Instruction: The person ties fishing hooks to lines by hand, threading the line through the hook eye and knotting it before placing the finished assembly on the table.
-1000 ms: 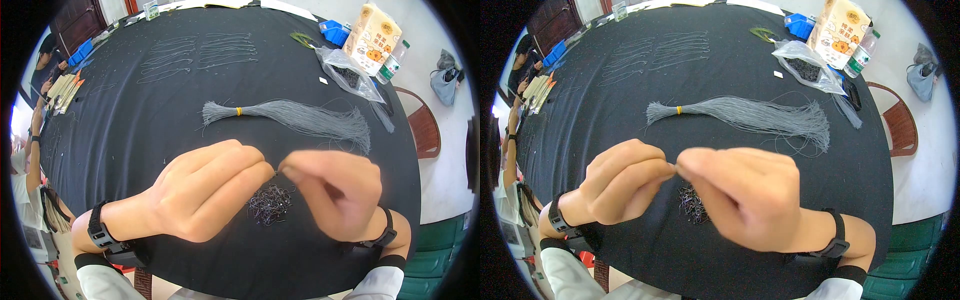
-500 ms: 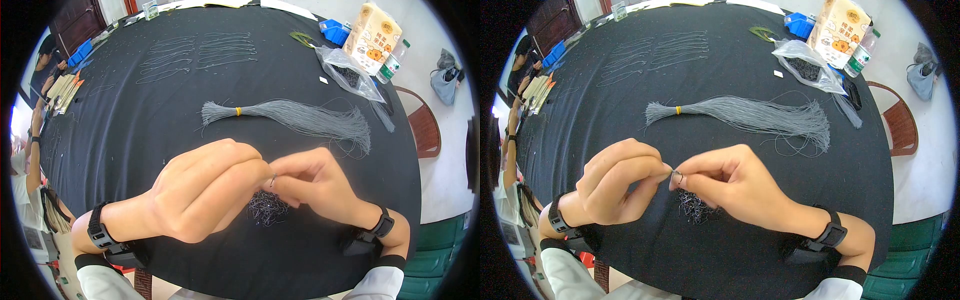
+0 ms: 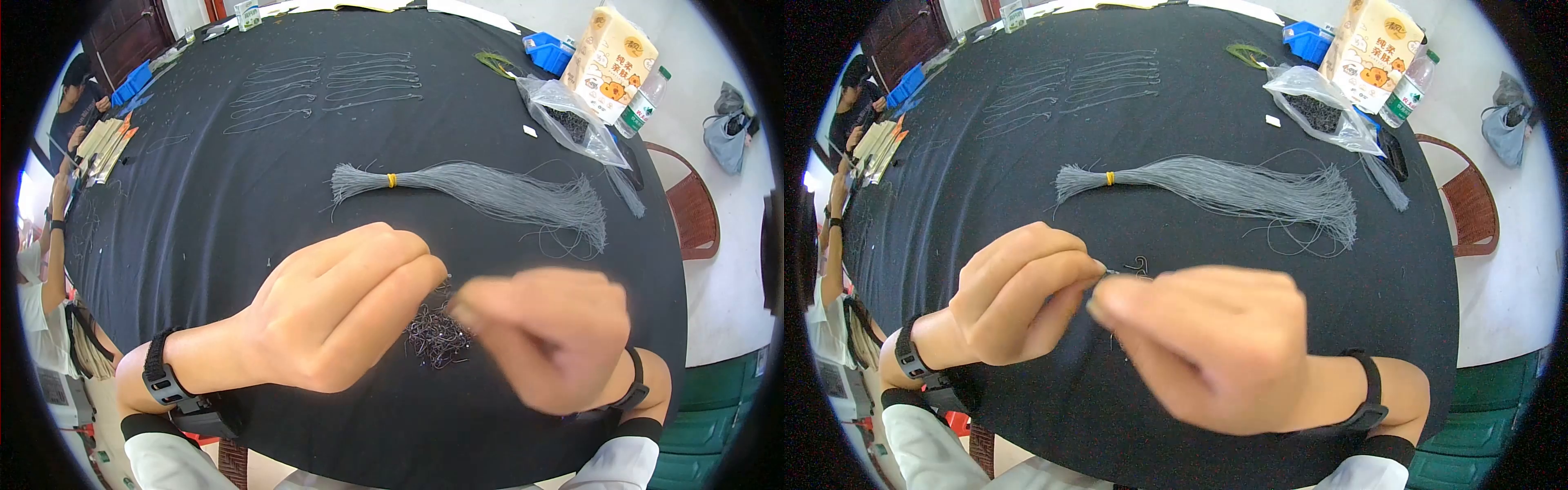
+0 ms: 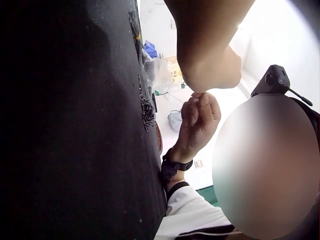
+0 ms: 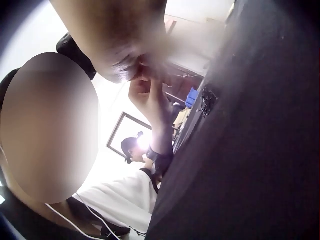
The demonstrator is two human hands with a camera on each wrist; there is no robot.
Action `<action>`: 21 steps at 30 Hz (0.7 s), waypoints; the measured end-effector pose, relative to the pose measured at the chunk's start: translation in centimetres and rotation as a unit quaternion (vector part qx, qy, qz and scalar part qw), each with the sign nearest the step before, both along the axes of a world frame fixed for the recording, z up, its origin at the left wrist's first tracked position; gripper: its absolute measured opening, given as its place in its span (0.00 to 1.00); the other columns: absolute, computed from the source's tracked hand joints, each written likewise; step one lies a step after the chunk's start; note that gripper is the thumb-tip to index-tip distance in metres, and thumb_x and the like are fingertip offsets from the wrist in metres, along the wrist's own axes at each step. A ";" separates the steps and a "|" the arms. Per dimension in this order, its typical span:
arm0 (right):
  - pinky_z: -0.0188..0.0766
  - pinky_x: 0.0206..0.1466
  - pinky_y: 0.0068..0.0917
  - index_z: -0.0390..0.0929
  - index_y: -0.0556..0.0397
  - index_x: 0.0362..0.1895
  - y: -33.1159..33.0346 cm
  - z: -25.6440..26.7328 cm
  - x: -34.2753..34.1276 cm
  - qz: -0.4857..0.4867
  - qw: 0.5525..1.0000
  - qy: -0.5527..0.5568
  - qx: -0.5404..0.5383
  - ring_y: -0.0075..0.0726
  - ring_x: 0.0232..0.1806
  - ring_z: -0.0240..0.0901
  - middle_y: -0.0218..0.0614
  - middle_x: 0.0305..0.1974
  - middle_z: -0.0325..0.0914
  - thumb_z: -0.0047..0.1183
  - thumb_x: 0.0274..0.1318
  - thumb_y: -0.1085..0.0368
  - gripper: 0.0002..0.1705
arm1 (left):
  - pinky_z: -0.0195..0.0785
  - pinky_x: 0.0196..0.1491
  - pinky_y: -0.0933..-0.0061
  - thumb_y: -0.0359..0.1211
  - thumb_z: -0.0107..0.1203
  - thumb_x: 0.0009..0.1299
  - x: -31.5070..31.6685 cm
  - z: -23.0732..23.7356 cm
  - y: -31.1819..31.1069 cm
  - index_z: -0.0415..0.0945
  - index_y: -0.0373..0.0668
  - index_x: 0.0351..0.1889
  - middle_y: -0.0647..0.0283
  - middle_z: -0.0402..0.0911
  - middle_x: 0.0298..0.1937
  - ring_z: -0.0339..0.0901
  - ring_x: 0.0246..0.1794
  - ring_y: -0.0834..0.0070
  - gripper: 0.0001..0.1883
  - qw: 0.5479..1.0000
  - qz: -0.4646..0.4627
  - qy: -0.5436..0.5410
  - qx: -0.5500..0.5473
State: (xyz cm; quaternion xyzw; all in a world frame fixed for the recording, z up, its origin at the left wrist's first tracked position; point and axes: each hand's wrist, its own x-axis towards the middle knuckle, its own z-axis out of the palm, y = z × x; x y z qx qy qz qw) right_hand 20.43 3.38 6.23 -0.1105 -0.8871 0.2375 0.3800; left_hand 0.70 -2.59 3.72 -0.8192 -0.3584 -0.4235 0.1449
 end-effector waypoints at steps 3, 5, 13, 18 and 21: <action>0.64 0.22 0.18 0.82 0.59 0.35 1.1 -0.2 -0.2 -0.036 0.997 0.013 -0.074 0.21 0.19 0.71 0.37 0.25 0.81 0.58 0.52 0.76 0.05 | 0.71 0.25 0.71 0.16 0.62 0.48 0.1 -0.2 0.0 0.77 0.30 0.33 0.53 0.77 0.30 0.76 0.24 0.65 0.13 1.000 -0.019 0.001 -0.005; 0.59 0.20 0.15 0.83 0.58 0.37 2.1 -1.1 -0.4 -0.034 0.991 0.028 -0.126 0.13 0.18 0.65 0.35 0.24 0.81 0.58 0.54 0.74 0.06 | 0.71 0.25 0.71 0.16 0.62 0.48 0.1 -0.2 0.0 0.77 0.30 0.33 0.53 0.77 0.30 0.76 0.24 0.66 0.13 1.000 -0.025 -0.002 -0.013; 0.59 0.21 0.14 0.83 0.59 0.37 3.3 -2.3 -0.6 -0.016 0.985 0.029 -0.172 0.11 0.21 0.67 0.33 0.27 0.83 0.57 0.56 0.73 0.06 | 0.71 0.27 0.74 0.18 0.63 0.53 0.4 -0.2 -0.1 0.78 0.32 0.33 0.55 0.78 0.30 0.77 0.26 0.67 0.10 0.993 -0.038 -0.074 -0.088; 0.58 0.22 0.13 0.83 0.59 0.38 3.4 -2.2 -0.6 -0.014 0.980 0.035 -0.193 0.10 0.22 0.65 0.31 0.27 0.82 0.56 0.57 0.72 0.06 | 0.71 0.27 0.74 0.17 0.62 0.53 0.6 -0.1 -0.2 0.78 0.32 0.34 0.54 0.78 0.31 0.78 0.27 0.68 0.11 0.992 -0.029 -0.082 -0.094; 0.56 0.22 0.13 0.83 0.59 0.37 3.4 -2.1 -0.5 -0.012 0.980 0.031 -0.194 0.09 0.22 0.63 0.29 0.24 0.80 0.56 0.58 0.72 0.06 | 0.71 0.27 0.75 0.16 0.62 0.53 0.6 0.0 -0.2 0.78 0.32 0.35 0.54 0.78 0.31 0.78 0.27 0.68 0.12 0.993 -0.025 -0.076 -0.089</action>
